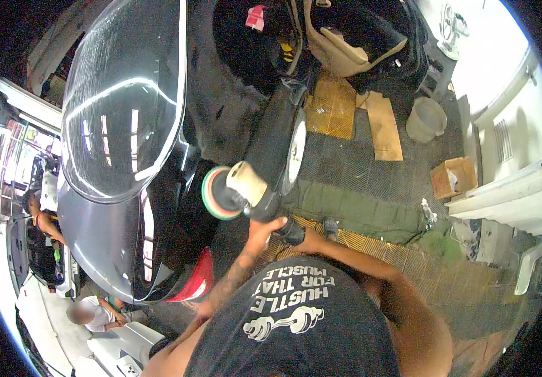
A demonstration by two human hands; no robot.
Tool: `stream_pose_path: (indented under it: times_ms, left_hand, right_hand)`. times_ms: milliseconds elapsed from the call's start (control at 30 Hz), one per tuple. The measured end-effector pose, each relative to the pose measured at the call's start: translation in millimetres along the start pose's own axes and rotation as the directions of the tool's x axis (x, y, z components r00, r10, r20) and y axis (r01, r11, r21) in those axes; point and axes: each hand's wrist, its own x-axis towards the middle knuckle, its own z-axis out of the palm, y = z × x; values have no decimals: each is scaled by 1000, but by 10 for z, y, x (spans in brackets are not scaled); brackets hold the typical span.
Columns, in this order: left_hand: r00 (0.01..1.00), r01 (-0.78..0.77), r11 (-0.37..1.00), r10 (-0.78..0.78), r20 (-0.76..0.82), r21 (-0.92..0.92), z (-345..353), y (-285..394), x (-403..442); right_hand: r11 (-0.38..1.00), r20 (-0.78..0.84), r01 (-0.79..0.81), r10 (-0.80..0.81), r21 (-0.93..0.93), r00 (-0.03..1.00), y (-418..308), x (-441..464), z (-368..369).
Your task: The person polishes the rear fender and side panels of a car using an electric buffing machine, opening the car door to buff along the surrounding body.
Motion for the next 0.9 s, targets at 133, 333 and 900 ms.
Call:
stream_pose_path:
  times_ms: [133,333,900]
  left_hand:
    - [989,70,997,-74,128,30,296,169,914]
    - [985,129,989,-135,105,67,582,184,1966]
    - [998,-2,977,-11,59,213,-642,-43,-702]
  right_hand:
    - [944,8,-93,96,316,995,-28,379,-525]
    - [832,72,-210,201,513,977,-304,851,-1136]
    - [983,92,41,-59,179,994,233,-108,1072]
